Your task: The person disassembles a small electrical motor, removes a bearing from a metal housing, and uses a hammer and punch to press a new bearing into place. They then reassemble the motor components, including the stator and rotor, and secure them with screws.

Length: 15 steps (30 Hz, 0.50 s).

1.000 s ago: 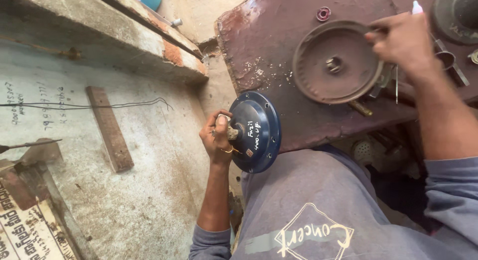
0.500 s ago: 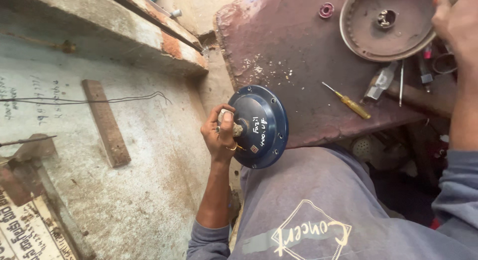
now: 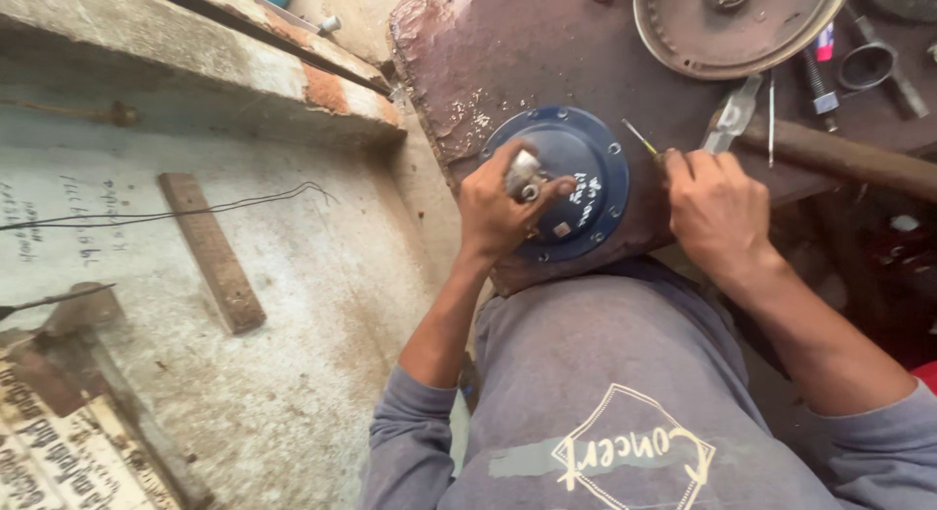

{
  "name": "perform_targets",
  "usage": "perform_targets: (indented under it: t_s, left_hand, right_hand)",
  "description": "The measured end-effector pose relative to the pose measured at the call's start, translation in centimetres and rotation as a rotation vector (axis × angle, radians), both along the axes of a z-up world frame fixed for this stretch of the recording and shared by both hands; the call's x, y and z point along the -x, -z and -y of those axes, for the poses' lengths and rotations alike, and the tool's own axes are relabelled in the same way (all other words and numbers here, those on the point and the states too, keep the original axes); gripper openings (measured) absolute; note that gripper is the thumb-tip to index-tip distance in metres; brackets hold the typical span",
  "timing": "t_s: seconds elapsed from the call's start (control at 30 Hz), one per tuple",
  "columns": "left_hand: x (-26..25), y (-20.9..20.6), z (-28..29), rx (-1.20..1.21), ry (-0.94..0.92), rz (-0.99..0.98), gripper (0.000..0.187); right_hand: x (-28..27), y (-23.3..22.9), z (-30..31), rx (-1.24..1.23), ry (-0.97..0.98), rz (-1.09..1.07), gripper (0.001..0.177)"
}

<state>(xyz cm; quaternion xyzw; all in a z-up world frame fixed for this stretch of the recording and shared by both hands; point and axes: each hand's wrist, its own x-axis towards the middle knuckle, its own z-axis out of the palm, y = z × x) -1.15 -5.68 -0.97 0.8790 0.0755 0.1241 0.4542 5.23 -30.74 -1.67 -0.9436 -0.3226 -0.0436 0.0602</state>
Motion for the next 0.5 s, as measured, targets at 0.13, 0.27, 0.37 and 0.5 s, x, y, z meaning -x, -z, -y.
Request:
perform_targets:
  t_s: [0.13, 0.27, 0.37, 0.5]
  left_hand:
    - [-0.4, -1.2, -1.3, 0.197, 0.121, -0.192, 0.055]
    - [0.4, -2.5, -3.1, 0.618, 0.215, -0.416, 0.076]
    - [1.4, -2.6, -2.5, 0.552, 0.141, -0.378, 0.078]
    - [3.1, -1.5, 0.0, -0.038, -0.062, 0.012, 0.069]
  right_hand:
    - [0.1, -0.1, 0.5, -0.272, 0.035, -0.02, 0.021]
    - [1.4, 0.1, 0.8, -0.773, 0.172, -0.541, 0.015]
    - [3.4, 0.9, 0.6, -1.082, 0.299, -0.972, 0.025]
    - [5.8, 2.2, 0.1, -1.245, 0.292, -1.01, 0.025]
